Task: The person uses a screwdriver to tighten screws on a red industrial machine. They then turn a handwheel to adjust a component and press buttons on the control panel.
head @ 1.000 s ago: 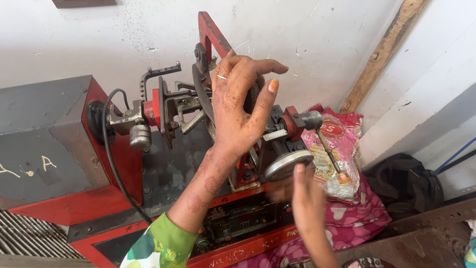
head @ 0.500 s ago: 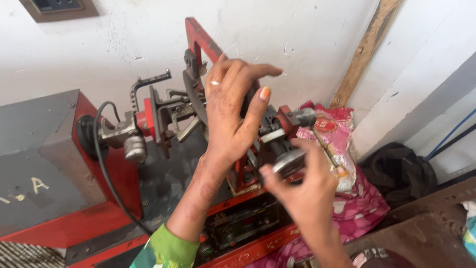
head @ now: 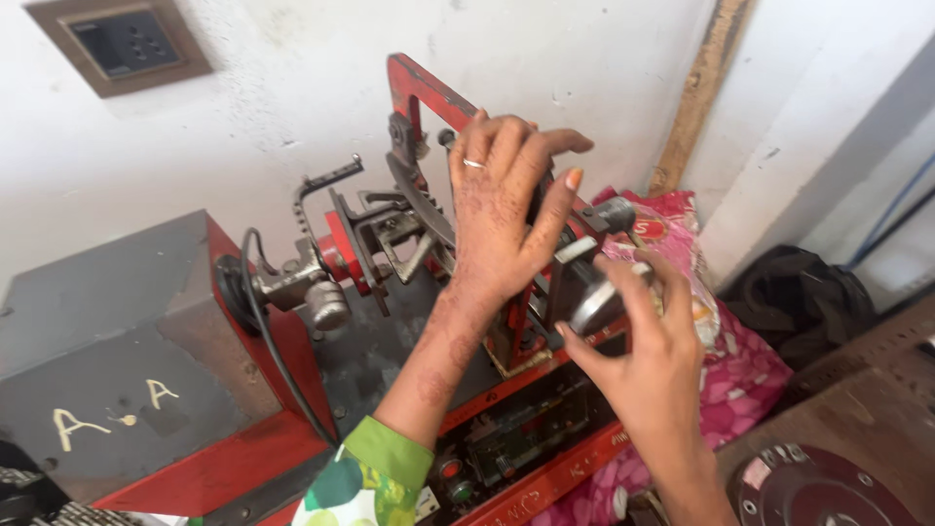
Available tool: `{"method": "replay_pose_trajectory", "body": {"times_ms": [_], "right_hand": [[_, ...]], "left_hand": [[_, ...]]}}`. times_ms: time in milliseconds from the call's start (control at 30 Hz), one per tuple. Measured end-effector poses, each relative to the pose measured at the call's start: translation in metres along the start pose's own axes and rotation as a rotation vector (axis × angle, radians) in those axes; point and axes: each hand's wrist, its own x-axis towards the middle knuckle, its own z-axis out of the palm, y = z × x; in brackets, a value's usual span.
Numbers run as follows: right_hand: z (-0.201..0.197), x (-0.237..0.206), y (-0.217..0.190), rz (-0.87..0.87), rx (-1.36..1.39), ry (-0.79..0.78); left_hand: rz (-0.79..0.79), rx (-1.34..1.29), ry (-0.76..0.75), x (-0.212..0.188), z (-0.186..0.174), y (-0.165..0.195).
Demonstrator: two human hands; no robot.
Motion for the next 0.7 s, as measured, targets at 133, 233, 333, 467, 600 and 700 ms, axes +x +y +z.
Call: {"method": "replay_pose_trajectory", "body": {"times_ms": [133,233,333,467,600,700], "right_hand": [[0.008,0.000,0.013,0.626,0.621,-0.116],[0.006,-0.005,0.021,0.768,0.705,-0.118],[-0.007,-0.011,0.013,0.592,0.695,-0.040],[-0.021,-0.014,-0.015,0.002,0.214,0.079],[-0.016,0.004,-0.028,0.109,0.252,0.089],[-0.022,0.023,-0.015,0.785,0.263,-0.237]], "left_hand": [[-0.006,-0.005,-0.004,-0.004,-0.002,-0.002],[-0.011,-0.015,-0.006,-0.005,-0.002,-0.002],[0.024,0.005,0.024,-0.004,-0.001,-0.002],[0.048,0.019,0.042,-0.005,0.003,-0.003],[0.059,0.032,0.047,-0.008,0.005,-0.002],[0.051,0.028,0.064,-0.007,0.006,0.000]]}}
